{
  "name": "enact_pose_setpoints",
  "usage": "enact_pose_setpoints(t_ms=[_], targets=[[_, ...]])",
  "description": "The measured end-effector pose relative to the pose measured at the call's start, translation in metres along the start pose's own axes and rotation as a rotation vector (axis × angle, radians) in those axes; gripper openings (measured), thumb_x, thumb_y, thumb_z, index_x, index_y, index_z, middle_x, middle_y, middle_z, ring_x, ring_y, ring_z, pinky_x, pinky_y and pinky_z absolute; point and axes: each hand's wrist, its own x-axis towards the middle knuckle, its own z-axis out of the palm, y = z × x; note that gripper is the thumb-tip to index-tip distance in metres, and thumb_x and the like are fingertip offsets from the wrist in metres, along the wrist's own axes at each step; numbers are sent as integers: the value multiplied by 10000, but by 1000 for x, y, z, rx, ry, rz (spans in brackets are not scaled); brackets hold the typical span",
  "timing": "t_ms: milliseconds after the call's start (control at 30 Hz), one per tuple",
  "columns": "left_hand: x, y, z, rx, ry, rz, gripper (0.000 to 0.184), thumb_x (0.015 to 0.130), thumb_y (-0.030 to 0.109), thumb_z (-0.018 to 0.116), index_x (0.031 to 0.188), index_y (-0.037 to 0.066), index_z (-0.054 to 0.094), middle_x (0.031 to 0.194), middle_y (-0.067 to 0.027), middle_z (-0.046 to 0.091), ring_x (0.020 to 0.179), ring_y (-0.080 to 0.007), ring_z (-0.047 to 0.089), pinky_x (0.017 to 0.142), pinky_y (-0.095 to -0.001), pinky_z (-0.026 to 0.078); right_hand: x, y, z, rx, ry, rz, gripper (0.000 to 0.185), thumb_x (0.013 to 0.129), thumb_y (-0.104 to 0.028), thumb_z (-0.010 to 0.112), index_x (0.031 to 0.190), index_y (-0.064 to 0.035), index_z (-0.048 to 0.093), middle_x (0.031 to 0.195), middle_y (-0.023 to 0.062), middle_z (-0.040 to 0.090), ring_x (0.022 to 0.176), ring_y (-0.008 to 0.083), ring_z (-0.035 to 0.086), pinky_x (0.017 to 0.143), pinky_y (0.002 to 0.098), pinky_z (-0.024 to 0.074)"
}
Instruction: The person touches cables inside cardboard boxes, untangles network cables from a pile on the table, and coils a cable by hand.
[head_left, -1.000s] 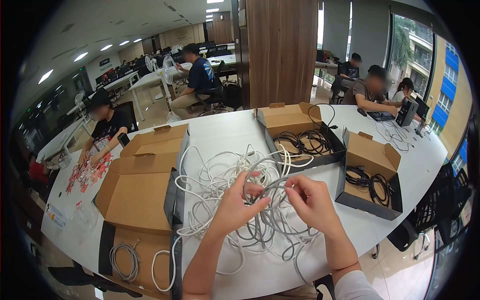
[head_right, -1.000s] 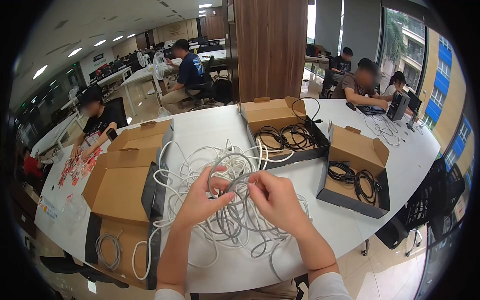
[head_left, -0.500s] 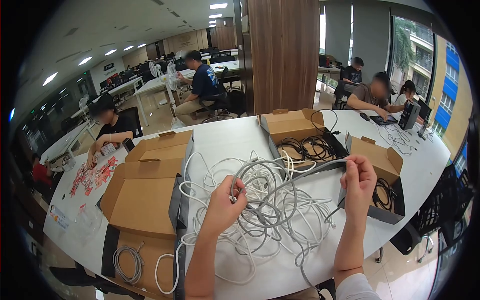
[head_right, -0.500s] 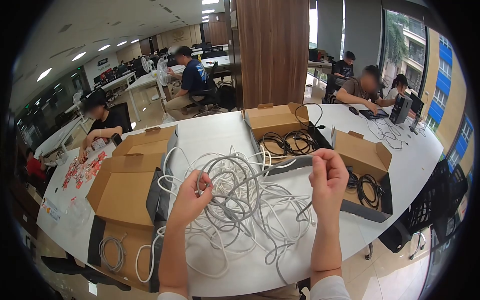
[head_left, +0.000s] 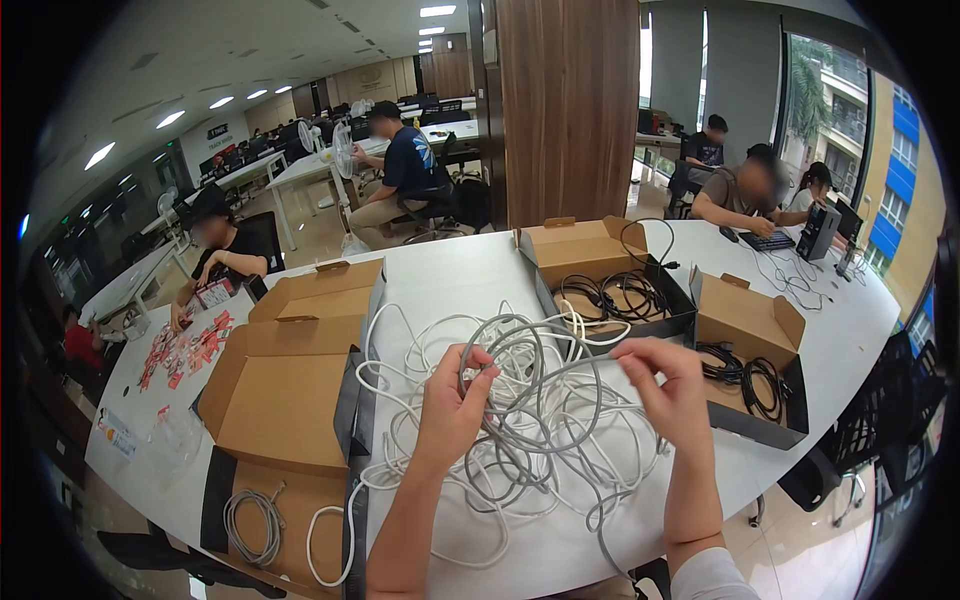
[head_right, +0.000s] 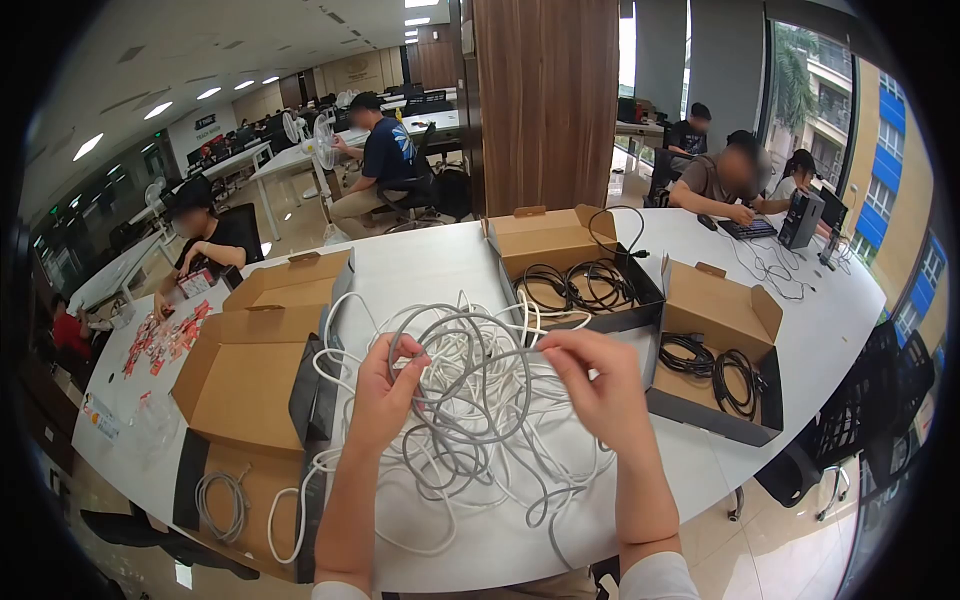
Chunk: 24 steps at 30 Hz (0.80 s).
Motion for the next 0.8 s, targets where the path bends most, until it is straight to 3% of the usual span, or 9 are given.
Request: enact_pose_setpoints(t_ms=[133,333,433,467,533,600,700,800], targets=[[-1,-1,11,-10,45,-2,118,945,115,531,1041,49,516,928,-25,574,589,-14,483,451,-171,423,-1,-4,15,-99,-184,-100,70,823,-40,652,890,-22,665,691,116,587,619,256,578,564,324,445],[2,-18,22,-117,135,-50,106,957,148,520,1035,77,507,871,-6,576,506,-8,452,400,-159,376,-7,-3,24,-332,-135,-144,118,792,-66,683,905,-40,663,764,86,572,643,250,561,556,345,428],[5,-24,25,-179,165,-121,104,949,148,536,1022,86,496,843,3,567,484,-16,457,378,-165,357,-9,-30,30,-546,106,-402,197,752,-72,705,942,-72,654,806,71,568,650,241,552,542,366,408],[6,-25,24,-190,170,-150,108,946,149,541,1019,87,493,841,4,564,488,-21,464,376,-169,358,-19,-39,31,-535,51,-435,198,752,-93,693,942,-89,638,851,64,588,647,235,557,532,377,400],[9,-30,21,-225,163,-172,126,937,148,557,1023,88,488,842,4,560,508,-38,490,378,-184,372,-37,-40,41,-263,-339,-508,123,757,-103,663,864,-82,607,861,62,573,625,224,577,525,360,436],[11,-34,18,-260,147,-196,148,929,147,572,1032,88,482,840,4,556,530,-56,513,388,-198,396,-60,-45,64,-239,-660,-391,109,740,-79,628,826,-63,563,813,63,553,604,215,611,513,332,472],[11,-35,14,-288,103,-227,188,921,154,591,1051,88,473,844,2,555,575,-83,546,424,-221,447,-83,-22,102,-457,-831,-396,198,748,-112,667,887,-42,544,797,63,574,610,216,631,493,321,482],[12,-31,8,-282,46,-262,247,917,178,607,1093,84,462,899,-11,565,647,-113,591,502,-245,504,-84,-12,115,-570,-850,-365,200,715,-43,635,887,-31,534,771,85,580,626,233,641,535,333,480]])
